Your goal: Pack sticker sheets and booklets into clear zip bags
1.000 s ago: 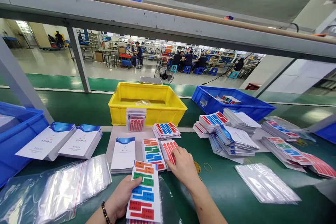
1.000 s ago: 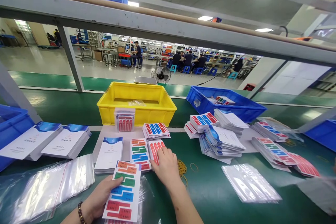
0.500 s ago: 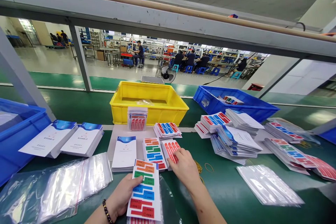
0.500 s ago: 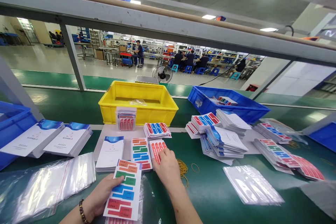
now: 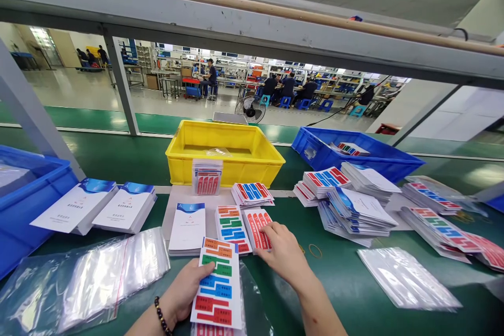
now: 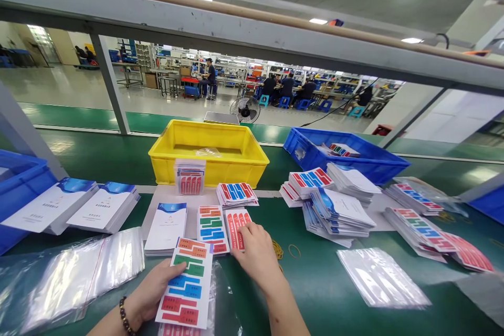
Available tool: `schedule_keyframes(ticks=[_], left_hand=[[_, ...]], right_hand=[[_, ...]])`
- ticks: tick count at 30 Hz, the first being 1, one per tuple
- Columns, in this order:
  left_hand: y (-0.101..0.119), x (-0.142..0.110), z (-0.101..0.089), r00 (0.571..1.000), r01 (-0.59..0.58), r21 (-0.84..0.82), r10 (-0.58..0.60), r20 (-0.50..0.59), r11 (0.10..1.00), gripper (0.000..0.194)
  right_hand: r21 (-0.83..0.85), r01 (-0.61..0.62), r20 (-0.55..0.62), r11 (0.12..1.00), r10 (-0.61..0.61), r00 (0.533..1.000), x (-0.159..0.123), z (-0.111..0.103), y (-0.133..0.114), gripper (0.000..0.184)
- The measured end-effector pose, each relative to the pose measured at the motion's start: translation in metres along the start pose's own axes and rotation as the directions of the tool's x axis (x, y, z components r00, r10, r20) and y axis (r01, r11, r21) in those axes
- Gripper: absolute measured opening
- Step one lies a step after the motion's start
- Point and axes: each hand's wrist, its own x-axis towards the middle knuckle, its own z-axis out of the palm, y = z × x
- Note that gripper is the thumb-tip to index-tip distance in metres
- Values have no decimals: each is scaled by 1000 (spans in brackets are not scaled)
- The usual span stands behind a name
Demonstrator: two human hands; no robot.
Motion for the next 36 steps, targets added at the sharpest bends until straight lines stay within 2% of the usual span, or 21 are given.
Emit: schedule_keyframes(ticks=[3,7,13,18,26,29,32,34,36], left_hand=[[1,-1,2,1000,9,4,-9,-21,1000,27],[-2,1,-1,1000,5,0,-5,-10,1000,33],[-3,4,-4,1000,-11,0,11,-1,1000,28],[-2,3,-3,1000,-8,0,8,-5,1000,28],[-2,1,-4,1000,-6,11,6,-5,1000,27],[-2,2,-3,1000,-6,1,6,-5,1000,29],[0,2,-1,999,4,4,-3,-38,1000,26],[0,2,0,998,3,-2,-3,-56,1000,25],[0,2,0,998,-9,-28,7,-64,1000,27]], right_hand=[[-26,35,38,999,-34,999,-3,-4,-2,33],[-51,64,32,997,-62,998,-3,-5,0,30],[-4,108,39,994,-108,993,-4,-7,5,28],[-46,78,30,996,-76,997,-3,-7,1,25],[75,34,116,997,-43,992,-3,-14,5,27],[96,58,125,994,-69,990,-4,-15,9,33],[122,69,114,990,-83,990,-4,-11,17,39],[146,54,101,988,-70,992,-4,-6,24,37],[173,57,17,983,-61,998,-3,-2,27,32]])
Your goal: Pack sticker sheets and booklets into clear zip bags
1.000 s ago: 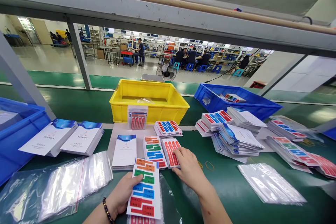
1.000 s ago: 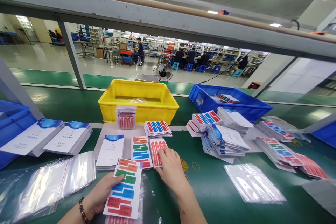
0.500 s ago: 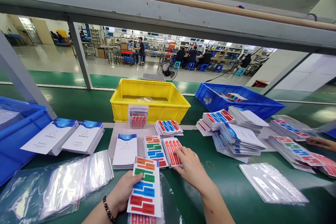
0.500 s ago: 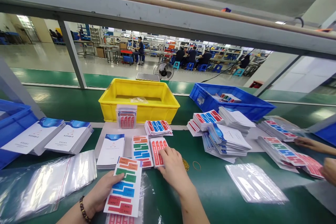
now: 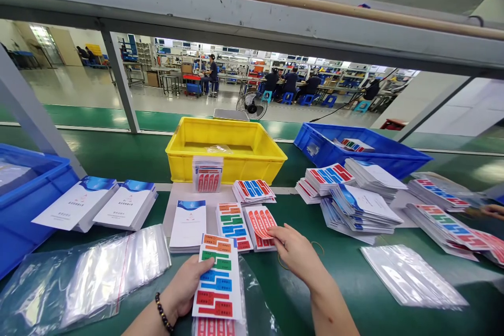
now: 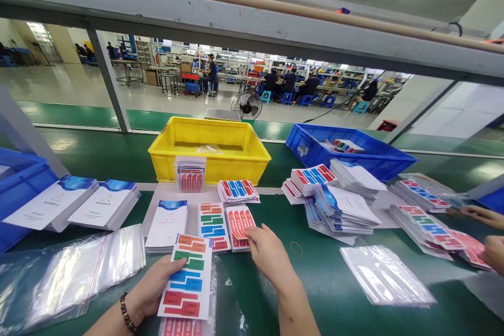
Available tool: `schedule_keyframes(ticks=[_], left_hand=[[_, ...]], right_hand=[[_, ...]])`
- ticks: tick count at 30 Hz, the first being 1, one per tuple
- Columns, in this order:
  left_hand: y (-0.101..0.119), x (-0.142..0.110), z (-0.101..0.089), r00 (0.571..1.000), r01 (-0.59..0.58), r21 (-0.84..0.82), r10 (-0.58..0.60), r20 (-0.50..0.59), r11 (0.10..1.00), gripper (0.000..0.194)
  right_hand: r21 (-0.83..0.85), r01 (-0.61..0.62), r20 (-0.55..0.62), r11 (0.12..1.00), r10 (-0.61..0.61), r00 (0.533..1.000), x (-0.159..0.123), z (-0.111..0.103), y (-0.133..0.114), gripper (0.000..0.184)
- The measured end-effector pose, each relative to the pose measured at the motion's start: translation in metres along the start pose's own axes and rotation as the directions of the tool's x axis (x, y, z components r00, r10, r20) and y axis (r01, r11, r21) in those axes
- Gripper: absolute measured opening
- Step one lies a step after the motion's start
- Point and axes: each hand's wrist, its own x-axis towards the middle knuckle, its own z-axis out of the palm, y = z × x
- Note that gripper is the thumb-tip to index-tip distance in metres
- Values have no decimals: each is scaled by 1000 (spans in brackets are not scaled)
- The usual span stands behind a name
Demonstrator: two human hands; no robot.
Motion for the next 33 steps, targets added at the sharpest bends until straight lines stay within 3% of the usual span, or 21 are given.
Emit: schedule_keyframes(ticks=[2,4,6,8,11,16,20,23,25,27,28,29,30,32,33], left_hand=[[-1,2,-1,1000,-11,-32,11,-12,999,29],[-2,5,-3,1000,-19,-55,18,-16,998,30],[-4,7,-5,999,-47,-82,48,11,996,31],[-4,9,-5,995,-84,-126,89,42,988,34],[-2,7,-2,990,-124,-198,136,44,972,33],[2,1,4,990,-142,-220,143,-11,965,32],[-1,3,0,968,-213,-138,228,106,967,36],[-6,7,-6,937,-303,-33,305,170,952,35],[-9,9,-9,938,-292,-9,288,193,956,35],[-11,10,-11,944,-256,12,247,218,967,35],[-11,10,-11,947,-239,35,225,231,970,35],[-11,9,-12,948,-228,64,206,244,971,35],[-11,8,-12,947,-224,100,192,259,969,36],[-9,5,-12,938,-233,197,166,305,952,37],[-7,3,-11,931,-259,265,167,325,929,37]], right_hand=[[29,44,-190,999,-38,981,1,2,-6,30],[47,136,-409,990,-105,906,0,2,-25,29],[42,284,-513,958,-224,829,-2,2,-53,29],[36,481,-457,876,-414,787,-6,6,-82,28],[34,587,-309,809,-550,776,-12,19,-112,22],[38,591,-187,805,-576,796,-16,35,-120,22],[108,586,-177,803,-564,806,-17,31,-118,19],[251,576,-185,778,-546,817,-15,28,-112,16],[378,485,-247,788,-419,874,-13,29,-104,17],[572,259,-273,778,-116,955,-9,33,-93,23],[696,121,-220,708,50,974,-7,35,-88,28],[811,-14,-105,585,169,980,-5,37,-84,34],[892,-139,51,431,209,977,-3,39,-81,38],[926,-341,329,164,93,940,0,40,-78,40],[912,-401,400,90,30,916,1,39,-76,37]])
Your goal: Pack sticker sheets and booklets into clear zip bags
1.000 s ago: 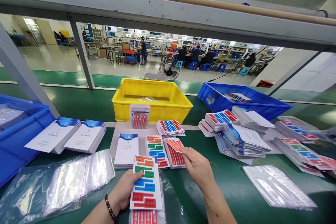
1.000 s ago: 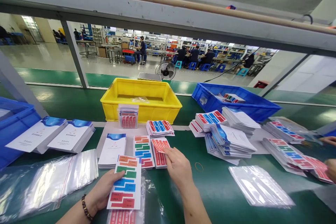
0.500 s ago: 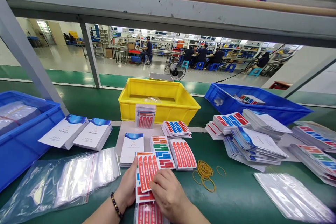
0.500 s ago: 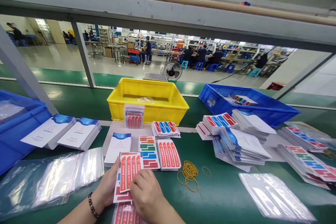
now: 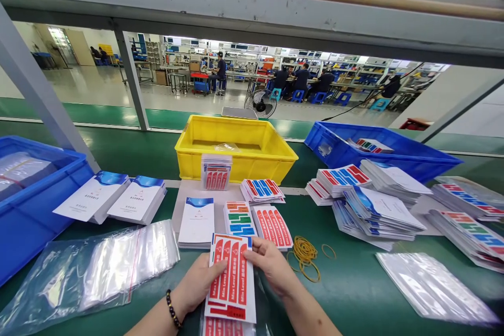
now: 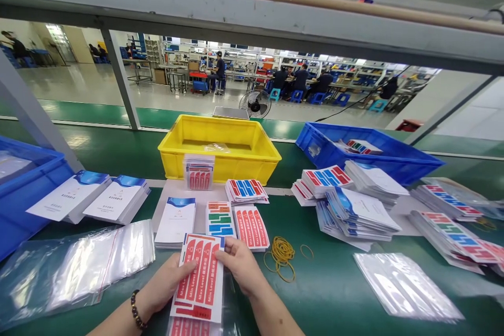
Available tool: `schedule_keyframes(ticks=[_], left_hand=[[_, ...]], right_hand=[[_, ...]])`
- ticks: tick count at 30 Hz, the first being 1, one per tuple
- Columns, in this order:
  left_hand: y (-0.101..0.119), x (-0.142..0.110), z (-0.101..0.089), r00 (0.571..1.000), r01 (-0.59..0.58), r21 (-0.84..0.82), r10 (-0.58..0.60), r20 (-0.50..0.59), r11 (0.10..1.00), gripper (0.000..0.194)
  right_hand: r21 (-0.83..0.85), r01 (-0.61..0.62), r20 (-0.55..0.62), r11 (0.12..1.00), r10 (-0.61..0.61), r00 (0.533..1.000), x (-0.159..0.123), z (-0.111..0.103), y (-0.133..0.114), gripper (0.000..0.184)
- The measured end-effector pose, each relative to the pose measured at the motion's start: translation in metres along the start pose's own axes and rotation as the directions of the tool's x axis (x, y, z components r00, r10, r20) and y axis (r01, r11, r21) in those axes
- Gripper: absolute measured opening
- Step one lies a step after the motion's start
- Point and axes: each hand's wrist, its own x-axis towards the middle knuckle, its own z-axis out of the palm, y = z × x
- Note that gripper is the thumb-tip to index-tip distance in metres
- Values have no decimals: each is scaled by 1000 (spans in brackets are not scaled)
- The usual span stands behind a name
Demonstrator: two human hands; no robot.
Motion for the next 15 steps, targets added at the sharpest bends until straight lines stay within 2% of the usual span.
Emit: schedule_keyframes(ticks=[1,2,3,4,6,8,9,10,12,15], left_hand=[[3,-2,0,1000,-24,101,23,7,995,36],[6,-3,0,998,-57,221,58,3,974,34],[9,-4,0,995,-87,353,97,-13,932,30],[11,-6,0,990,-105,485,140,-36,868,25],[15,-7,-1,976,-115,702,213,-53,703,13],[15,-6,-1,970,-155,812,242,17,563,14],[15,-6,-1,966,-198,830,249,74,521,16],[14,-6,-1,959,-243,829,253,128,503,17],[14,-5,-2,949,-290,799,267,169,527,18],[14,-4,-3,948,-267,754,303,96,600,16]], right_hand=[[43,-30,20,999,30,999,1,-1,-2,34],[75,-24,-21,997,26,999,1,-3,-4,32],[104,11,-112,995,0,994,2,-6,-6,32],[132,61,-224,989,-30,974,3,-9,-9,33],[195,162,-421,967,-67,904,6,-16,-13,35],[239,231,-519,943,-77,852,8,-19,-15,38],[244,242,-530,939,-80,844,9,-19,-15,39],[235,237,-524,943,-82,848,9,-18,-15,39],[191,200,-480,961,-86,873,8,-16,-13,38],[114,153,-421,982,-91,902,7,-16,-12,38]])
